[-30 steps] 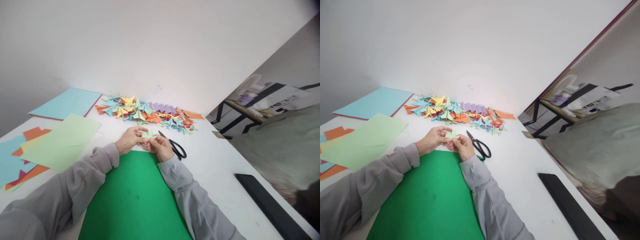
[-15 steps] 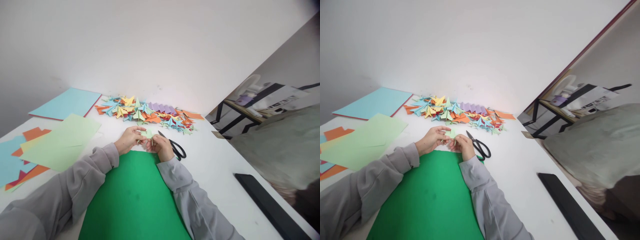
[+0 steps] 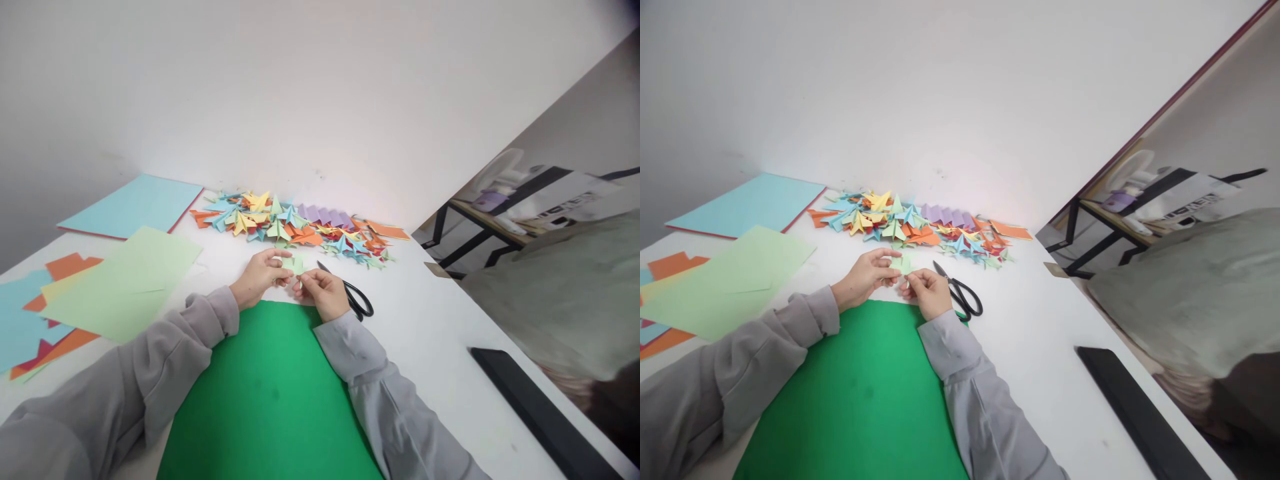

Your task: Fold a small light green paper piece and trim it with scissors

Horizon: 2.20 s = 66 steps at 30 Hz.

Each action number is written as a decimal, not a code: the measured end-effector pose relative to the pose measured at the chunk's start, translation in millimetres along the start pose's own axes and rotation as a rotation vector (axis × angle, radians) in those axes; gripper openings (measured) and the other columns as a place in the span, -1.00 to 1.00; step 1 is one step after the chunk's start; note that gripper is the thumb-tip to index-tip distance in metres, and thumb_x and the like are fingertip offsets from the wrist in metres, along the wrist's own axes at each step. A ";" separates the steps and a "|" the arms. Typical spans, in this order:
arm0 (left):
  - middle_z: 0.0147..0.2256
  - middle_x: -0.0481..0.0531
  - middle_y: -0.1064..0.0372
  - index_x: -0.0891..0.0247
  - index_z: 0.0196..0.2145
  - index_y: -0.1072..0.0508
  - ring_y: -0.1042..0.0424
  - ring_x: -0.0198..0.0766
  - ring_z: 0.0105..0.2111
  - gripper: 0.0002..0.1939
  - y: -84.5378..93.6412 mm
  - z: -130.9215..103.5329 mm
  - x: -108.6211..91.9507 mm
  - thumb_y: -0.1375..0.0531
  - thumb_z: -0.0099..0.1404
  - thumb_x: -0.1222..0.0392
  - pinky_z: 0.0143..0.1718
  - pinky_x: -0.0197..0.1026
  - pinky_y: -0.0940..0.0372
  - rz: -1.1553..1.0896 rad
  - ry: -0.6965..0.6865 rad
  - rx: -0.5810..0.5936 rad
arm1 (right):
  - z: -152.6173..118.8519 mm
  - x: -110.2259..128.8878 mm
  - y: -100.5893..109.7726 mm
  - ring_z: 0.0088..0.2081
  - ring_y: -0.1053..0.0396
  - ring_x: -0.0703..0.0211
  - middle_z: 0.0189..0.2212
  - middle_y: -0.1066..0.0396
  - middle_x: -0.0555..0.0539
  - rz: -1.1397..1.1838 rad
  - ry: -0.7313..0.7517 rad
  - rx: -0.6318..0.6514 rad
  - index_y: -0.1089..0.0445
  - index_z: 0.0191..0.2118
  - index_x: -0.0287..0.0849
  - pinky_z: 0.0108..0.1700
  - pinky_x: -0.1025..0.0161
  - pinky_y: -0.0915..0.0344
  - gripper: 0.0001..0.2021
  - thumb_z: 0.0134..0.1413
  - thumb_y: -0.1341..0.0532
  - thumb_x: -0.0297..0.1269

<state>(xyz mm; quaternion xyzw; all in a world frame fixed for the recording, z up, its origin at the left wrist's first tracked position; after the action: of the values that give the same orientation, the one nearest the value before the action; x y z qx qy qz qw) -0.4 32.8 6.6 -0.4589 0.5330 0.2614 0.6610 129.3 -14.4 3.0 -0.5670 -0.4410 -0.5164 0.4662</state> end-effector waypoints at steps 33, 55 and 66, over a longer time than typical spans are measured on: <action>-0.65 0.02 -0.37 0.45 -0.35 -0.42 -0.36 -0.36 -0.62 -0.74 -2.7 0.4 2.8 -0.25 -0.08 0.31 -0.56 -0.30 -0.27 0.118 -0.030 -0.023 | 5.1 -6.2 4.0 -0.62 -0.24 0.31 -0.63 -0.31 0.06 -0.169 0.343 -0.040 -0.30 -0.43 -0.18 -0.58 0.33 -0.22 -0.82 -0.23 -0.26 -0.24; -0.75 -0.09 -0.27 0.43 -0.43 -0.43 -0.25 -0.44 -0.73 -0.79 -6.2 -3.4 -2.1 -0.23 -0.13 0.41 -0.66 -0.36 -0.19 0.243 -0.059 -0.023 | 3.0 -4.3 0.8 -0.66 -0.20 0.34 -0.65 -0.20 0.18 -0.076 0.306 -0.023 -0.14 -0.32 -0.10 -0.60 0.36 -0.10 -0.61 -0.35 -0.30 -0.29; -0.65 -0.01 -0.36 0.42 -0.36 -0.41 -0.35 -0.36 -0.62 -0.73 -3.9 -1.6 -0.6 -0.26 -0.09 0.29 -0.57 -0.30 -0.27 0.107 -0.080 -0.032 | 1.8 -1.2 2.3 -0.59 -0.28 0.27 -0.65 -0.30 0.10 -0.085 0.313 -0.047 -0.20 -0.34 -0.12 -0.57 0.33 -0.19 -0.71 -0.25 -0.26 -0.20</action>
<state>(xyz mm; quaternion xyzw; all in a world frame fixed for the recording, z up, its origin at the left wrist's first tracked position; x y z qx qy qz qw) 1.9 29.7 8.5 -0.4297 0.5258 0.3230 0.6593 131.7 -13.1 1.6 -0.4713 -0.3742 -0.6279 0.4936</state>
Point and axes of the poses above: each hand's wrist, its own z-axis towards the middle knuckle, its own y-axis out of the back of the hand, x = y × z, the point moved 1 cm from there along z, towards the middle knuckle
